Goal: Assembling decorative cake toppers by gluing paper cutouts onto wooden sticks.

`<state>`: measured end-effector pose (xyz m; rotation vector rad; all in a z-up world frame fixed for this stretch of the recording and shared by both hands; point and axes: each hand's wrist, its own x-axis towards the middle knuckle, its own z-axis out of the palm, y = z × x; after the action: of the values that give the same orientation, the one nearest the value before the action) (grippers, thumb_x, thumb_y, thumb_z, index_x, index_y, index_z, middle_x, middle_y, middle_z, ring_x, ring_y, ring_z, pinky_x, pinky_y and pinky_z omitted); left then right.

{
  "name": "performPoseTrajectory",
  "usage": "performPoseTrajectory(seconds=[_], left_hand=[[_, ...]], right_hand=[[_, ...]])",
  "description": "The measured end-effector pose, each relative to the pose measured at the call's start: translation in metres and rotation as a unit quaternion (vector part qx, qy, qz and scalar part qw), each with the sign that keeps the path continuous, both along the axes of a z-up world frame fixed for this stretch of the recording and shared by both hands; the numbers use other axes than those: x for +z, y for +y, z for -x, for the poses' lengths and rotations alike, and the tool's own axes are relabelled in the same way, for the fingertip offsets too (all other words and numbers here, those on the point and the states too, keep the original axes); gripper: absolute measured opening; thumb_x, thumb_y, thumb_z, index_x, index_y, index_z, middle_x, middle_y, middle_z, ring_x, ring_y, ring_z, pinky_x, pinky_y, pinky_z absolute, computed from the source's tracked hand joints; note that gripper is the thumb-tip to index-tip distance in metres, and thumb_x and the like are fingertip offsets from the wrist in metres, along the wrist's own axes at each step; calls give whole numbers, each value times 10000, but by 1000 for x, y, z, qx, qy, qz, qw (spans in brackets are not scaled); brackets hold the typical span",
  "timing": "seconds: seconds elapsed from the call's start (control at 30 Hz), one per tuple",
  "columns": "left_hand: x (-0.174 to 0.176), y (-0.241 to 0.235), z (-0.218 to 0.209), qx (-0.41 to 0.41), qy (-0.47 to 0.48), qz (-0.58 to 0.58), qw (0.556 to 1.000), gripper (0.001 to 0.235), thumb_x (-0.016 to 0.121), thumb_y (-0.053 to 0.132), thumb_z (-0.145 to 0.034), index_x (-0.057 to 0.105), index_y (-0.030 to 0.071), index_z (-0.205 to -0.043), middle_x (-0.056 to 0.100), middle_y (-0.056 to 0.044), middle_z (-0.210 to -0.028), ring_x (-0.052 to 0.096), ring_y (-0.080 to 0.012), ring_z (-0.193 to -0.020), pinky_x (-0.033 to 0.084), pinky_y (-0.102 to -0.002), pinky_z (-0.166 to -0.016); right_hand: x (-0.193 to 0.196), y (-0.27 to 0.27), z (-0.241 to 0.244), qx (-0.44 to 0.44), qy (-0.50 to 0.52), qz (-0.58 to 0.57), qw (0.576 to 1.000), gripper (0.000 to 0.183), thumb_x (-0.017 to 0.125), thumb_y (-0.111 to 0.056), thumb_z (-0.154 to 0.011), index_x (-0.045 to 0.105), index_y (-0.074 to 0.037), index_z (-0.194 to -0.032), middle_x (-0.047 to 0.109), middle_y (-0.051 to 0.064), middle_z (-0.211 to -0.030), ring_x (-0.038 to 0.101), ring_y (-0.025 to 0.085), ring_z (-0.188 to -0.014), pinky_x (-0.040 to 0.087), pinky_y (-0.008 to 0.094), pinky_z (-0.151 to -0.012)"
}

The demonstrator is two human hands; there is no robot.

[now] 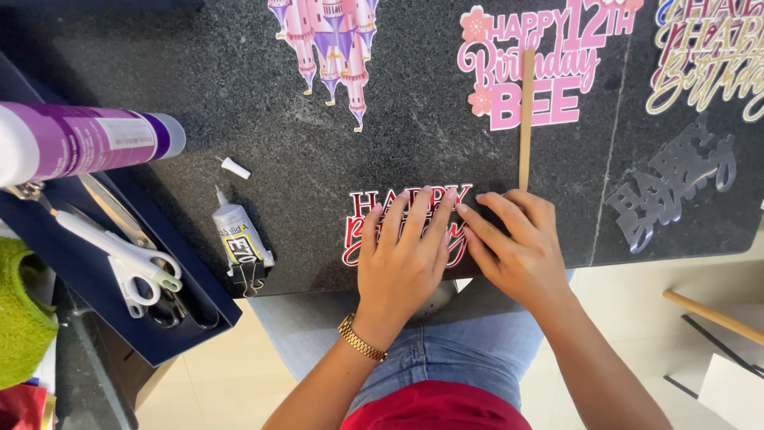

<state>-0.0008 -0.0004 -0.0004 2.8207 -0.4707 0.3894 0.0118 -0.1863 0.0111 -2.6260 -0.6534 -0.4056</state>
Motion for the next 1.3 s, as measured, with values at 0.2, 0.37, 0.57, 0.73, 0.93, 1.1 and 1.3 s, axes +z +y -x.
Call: performPoseTrajectory(seconds=[0.2,0.37,0.57,0.73,0.93,1.1,1.3], left_hand=[[-1,0,1,2,1,-1,1000,431,408,336,-1068,606,296,-1449,609,-32,-1381,568,-233,-1286,419,-460,-1117],[-1,1,0,-4,3,0,1000,434,433,332,-1061,607,287,-1456,620,-42,-1367,577,-241,-1276,423,-470,-1114],[0,1,0,-6,6,1,1000,431,432,331,-1063,605,277,-1454,614,-53,-1375,576,-251,-1282,426,-476,-1113],[7,10,9,17,5,53,998,469,453,413,-1056,598,234,-1465,601,-82,-1432,564,-271,-1327,391,-488,-1157],[29,43,18,70,144,2,987,829,487,625,-1007,419,3,-1551,417,-192,-1619,401,-349,-1506,277,-544,-1222],[30,50,28,43,220,-42,974,1016,508,789,-919,337,60,-1605,332,-106,-1686,329,-270,-1557,283,-555,-1221],[33,50,47,-8,228,0,974,913,571,708,-918,405,105,-1582,382,-53,-1664,348,-248,-1541,249,-566,-1219]], right_hand=[[-4,-1,0,3,1,-8,1000,181,739,-152,-926,825,-137,-1085,728,88,-1129,642,327,-1009,497,396,-855],[-4,2,-6,-12,-4,-21,1000,253,744,-168,-934,816,-67,-1155,731,104,-1107,635,324,-985,497,391,-857],[-6,2,-10,-3,-9,-12,1000,243,732,-170,-945,810,-49,-1141,713,100,-1083,619,321,-977,492,387,-837],[11,-9,6,-38,31,-95,994,272,758,-103,-927,797,3,-1175,730,144,-1058,621,360,-965,523,437,-902],[8,-11,87,-169,279,-447,832,158,608,-42,-971,729,42,-1028,712,166,-863,657,280,-755,532,350,-718],[-17,12,142,-269,456,-653,542,160,566,-32,-957,676,73,-1006,705,226,-836,664,288,-685,511,343,-630],[-20,18,146,-349,445,-704,430,242,595,-91,-955,622,40,-1156,720,248,-1122,706,351,-1022,561,377,-810]])
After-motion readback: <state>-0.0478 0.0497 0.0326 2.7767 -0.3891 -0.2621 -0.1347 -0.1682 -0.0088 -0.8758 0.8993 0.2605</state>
